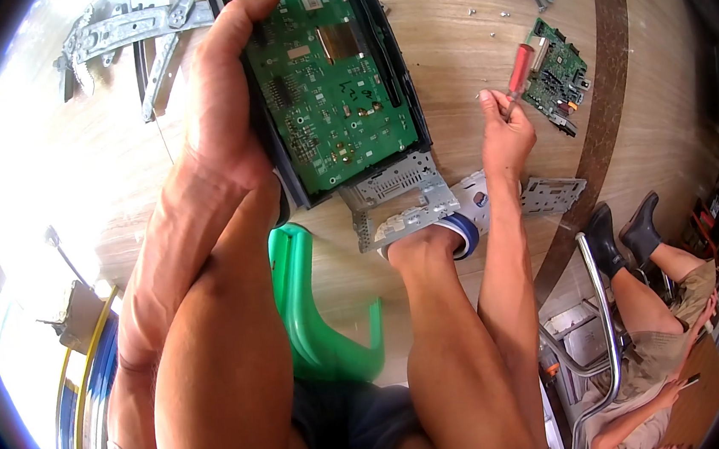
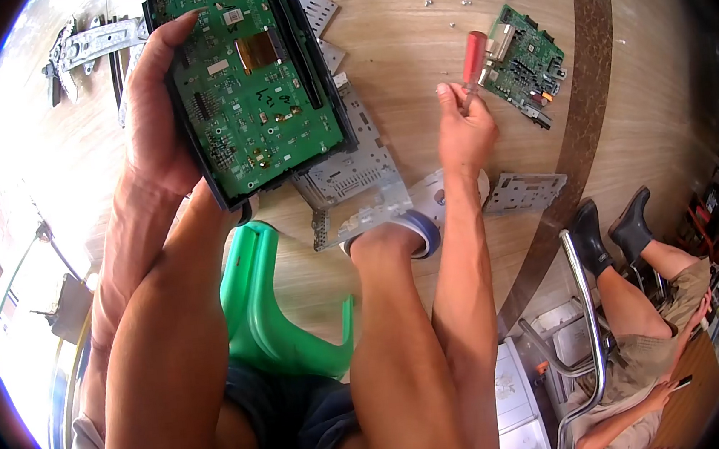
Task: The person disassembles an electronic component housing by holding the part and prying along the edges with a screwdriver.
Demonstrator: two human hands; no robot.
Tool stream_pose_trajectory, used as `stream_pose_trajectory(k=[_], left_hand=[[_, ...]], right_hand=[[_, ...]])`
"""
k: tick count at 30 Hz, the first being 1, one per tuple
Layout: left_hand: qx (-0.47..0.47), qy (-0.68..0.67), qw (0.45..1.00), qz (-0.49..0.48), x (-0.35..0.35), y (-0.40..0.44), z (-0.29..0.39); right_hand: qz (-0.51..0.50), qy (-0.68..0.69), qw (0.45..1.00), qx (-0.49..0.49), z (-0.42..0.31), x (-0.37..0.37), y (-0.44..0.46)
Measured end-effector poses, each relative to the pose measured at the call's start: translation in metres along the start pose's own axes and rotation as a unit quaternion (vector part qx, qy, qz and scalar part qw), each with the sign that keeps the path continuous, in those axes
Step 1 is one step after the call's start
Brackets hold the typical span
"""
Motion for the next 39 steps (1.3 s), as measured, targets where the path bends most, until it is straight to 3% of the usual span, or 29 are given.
stream_pose_trajectory(k=[9,11,13,15,19,22,24,26,32,39], left_hand=[[-0.008,-0.008,1.000,0.004,-0.003,0.001,0.000],[-0.004,-0.006,1.000,0.003,-0.004,0.000,0.001],[0.023,-0.003,0.998,0.064,-0.007,0.002,0.002],[0.034,-0.027,0.998,0.050,-0.002,0.003,0.002],[-0.012,-0.093,0.996,0.012,0.008,0.004,-0.001],[-0.006,-0.087,0.996,-0.001,0.011,0.003,-0.001],[0.002,-0.080,0.997,-0.011,0.009,0.005,-0.001],[-0.002,-0.092,0.996,-0.013,0.010,0.006,-0.003],[0.016,-0.113,0.993,-0.035,0.009,0.003,0.001],[0.035,-0.112,0.993,-0.014,0.013,-0.002,0.007]], right_hand=[[-0.033,-0.073,0.995,-0.063,0.000,0.009,-0.002],[-0.032,-0.112,0.987,-0.107,0.001,0.010,0.000],[-0.038,-0.142,0.978,-0.146,0.001,0.015,0.005],[-0.047,-0.162,0.969,-0.181,0.001,0.016,0.007],[-0.094,-0.186,0.974,-0.092,-0.003,0.016,0.007],[-0.085,0.028,0.996,0.030,-0.002,0.001,0.003],[-0.086,0.178,0.973,0.116,-0.019,-0.011,-0.008],[-0.103,0.293,0.932,0.184,-0.088,-0.030,-0.034],[-0.233,0.332,0.913,0.033,-0.185,-0.051,-0.079],[-0.254,0.235,0.938,0.017,-0.209,-0.034,-0.087]])
Point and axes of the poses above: each hand's wrist, its own y-axis towards the middle knuckle, its own x-axis out of the palm, z = x × y, the point moved 7 cm from there along y, towards the middle knuckle, and after that the axes turned 9 degrees about z, right-handed, at the moved point
